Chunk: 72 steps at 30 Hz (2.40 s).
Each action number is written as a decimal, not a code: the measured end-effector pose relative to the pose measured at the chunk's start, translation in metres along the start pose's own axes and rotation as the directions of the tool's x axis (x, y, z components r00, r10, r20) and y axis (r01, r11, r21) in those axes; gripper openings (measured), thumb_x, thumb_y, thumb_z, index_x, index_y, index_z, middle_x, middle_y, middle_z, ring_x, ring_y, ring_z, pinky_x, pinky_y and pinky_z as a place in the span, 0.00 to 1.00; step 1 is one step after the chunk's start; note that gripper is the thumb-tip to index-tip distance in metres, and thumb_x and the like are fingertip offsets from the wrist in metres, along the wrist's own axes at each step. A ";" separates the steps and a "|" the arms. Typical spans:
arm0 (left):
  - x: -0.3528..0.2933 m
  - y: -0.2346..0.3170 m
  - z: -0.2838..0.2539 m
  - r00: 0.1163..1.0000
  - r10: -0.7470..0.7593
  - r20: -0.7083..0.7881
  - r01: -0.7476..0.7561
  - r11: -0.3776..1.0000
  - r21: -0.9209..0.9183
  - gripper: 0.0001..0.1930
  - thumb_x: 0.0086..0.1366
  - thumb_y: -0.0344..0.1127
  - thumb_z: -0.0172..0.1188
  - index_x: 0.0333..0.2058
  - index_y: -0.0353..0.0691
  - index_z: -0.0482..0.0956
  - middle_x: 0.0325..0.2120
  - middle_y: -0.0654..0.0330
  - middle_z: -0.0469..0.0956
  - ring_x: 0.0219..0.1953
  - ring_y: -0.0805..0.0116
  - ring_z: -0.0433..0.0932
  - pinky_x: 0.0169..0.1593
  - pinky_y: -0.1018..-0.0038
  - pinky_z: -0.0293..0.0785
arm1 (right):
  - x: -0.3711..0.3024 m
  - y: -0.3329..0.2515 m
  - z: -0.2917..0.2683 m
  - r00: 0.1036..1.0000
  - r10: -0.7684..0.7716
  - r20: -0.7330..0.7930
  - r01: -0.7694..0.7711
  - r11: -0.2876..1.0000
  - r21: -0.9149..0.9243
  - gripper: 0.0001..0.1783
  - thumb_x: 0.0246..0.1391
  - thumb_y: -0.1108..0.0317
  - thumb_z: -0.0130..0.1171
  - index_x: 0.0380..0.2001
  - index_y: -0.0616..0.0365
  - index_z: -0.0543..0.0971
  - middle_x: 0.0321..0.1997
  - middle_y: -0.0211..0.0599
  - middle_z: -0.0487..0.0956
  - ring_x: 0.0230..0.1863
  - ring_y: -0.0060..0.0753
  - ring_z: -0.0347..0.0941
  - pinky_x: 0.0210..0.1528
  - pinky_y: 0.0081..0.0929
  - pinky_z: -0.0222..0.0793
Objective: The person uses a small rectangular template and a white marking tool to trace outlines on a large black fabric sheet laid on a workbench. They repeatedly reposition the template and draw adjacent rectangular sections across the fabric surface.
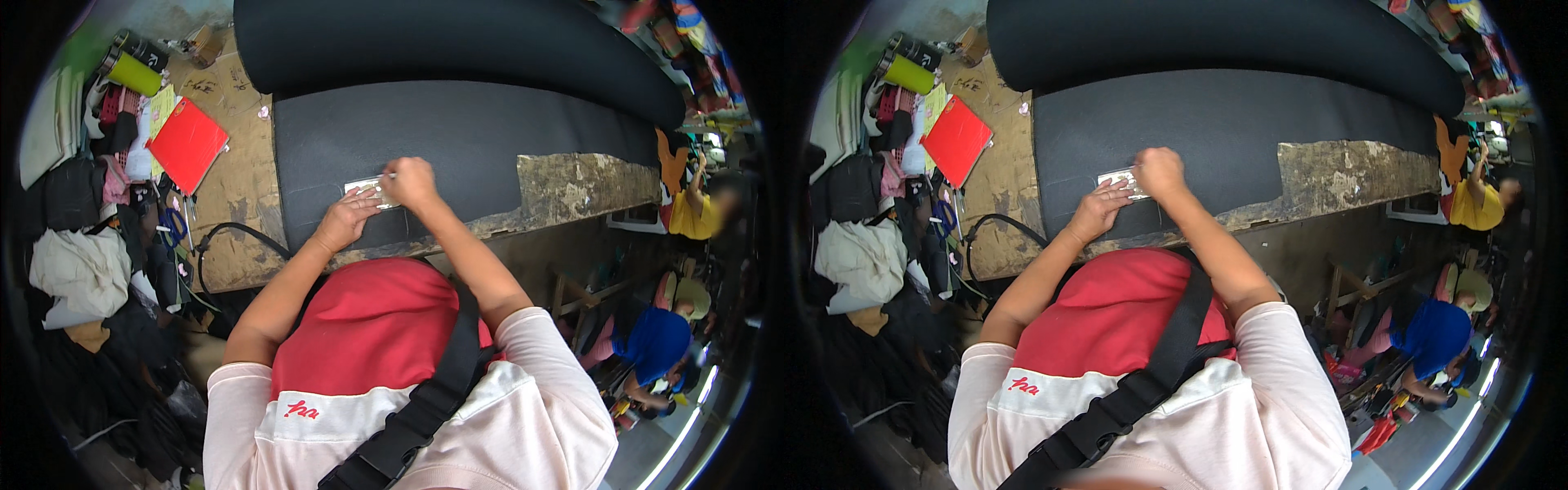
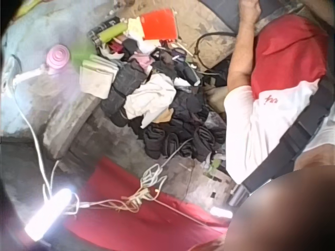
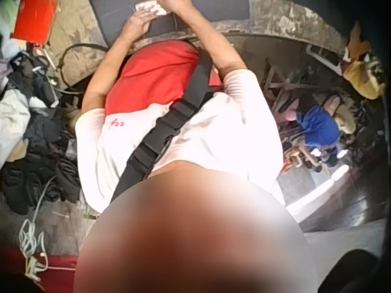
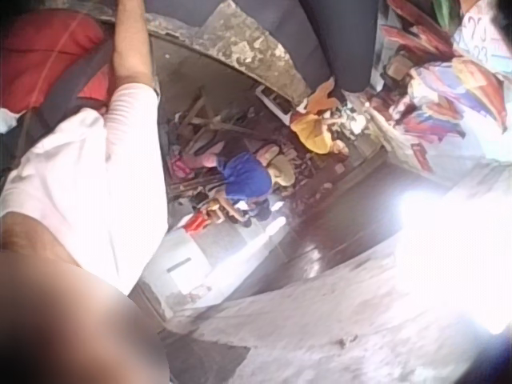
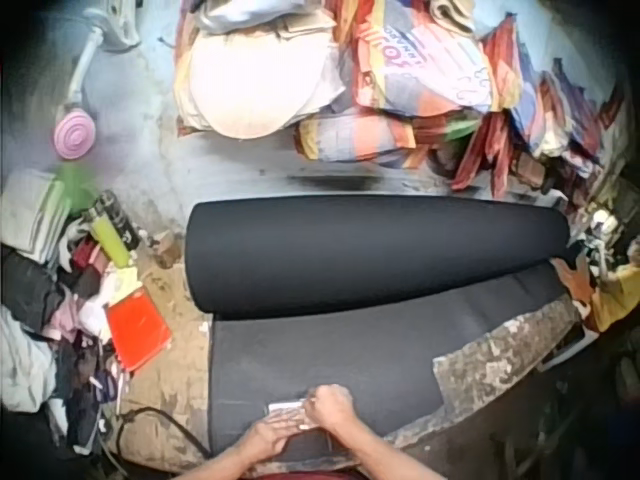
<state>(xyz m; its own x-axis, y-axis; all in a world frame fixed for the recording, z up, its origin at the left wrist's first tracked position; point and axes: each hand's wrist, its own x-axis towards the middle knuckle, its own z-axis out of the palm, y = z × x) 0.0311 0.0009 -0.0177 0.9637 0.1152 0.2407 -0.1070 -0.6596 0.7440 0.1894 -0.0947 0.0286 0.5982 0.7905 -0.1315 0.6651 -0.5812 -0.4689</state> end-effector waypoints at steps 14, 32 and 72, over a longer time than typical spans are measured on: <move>0.026 0.022 -0.007 0.981 -0.191 -0.027 0.192 0.958 0.215 0.12 0.46 0.25 0.64 0.32 0.35 0.79 0.38 0.53 0.78 0.45 0.54 0.75 0.53 0.63 0.68 | -0.067 0.022 -0.008 0.979 -0.091 0.184 0.053 0.978 0.202 0.10 0.46 0.68 0.59 0.34 0.58 0.80 0.22 0.46 0.78 0.22 0.37 0.75 0.28 0.33 0.72; 0.030 0.070 0.051 0.959 0.194 -0.206 -0.184 0.981 0.069 0.17 0.45 0.33 0.68 0.35 0.37 0.77 0.33 0.56 0.75 0.35 0.57 0.74 0.42 0.65 0.74 | -0.070 0.117 -0.045 0.959 -0.167 0.231 -0.027 0.754 0.656 0.19 0.40 0.83 0.62 0.40 0.61 0.78 0.37 0.32 0.76 0.39 0.20 0.72 0.41 0.18 0.69; 0.075 0.036 0.070 0.993 0.067 -0.094 -0.055 0.990 0.129 0.08 0.52 0.24 0.59 0.33 0.34 0.80 0.39 0.55 0.79 0.50 0.60 0.74 0.56 0.65 0.68 | -0.040 0.101 -0.079 0.996 -0.011 -0.083 0.037 0.951 0.308 0.07 0.46 0.70 0.59 0.28 0.62 0.81 0.19 0.50 0.77 0.22 0.43 0.76 0.28 0.33 0.71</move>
<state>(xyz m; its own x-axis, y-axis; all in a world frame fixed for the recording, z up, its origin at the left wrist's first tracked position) 0.1170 -0.0658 -0.0162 0.9269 0.1402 0.3481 -0.1273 -0.7552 0.6430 0.2681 -0.2003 0.0558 0.6258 0.7782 -0.0529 0.5166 -0.4643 -0.7194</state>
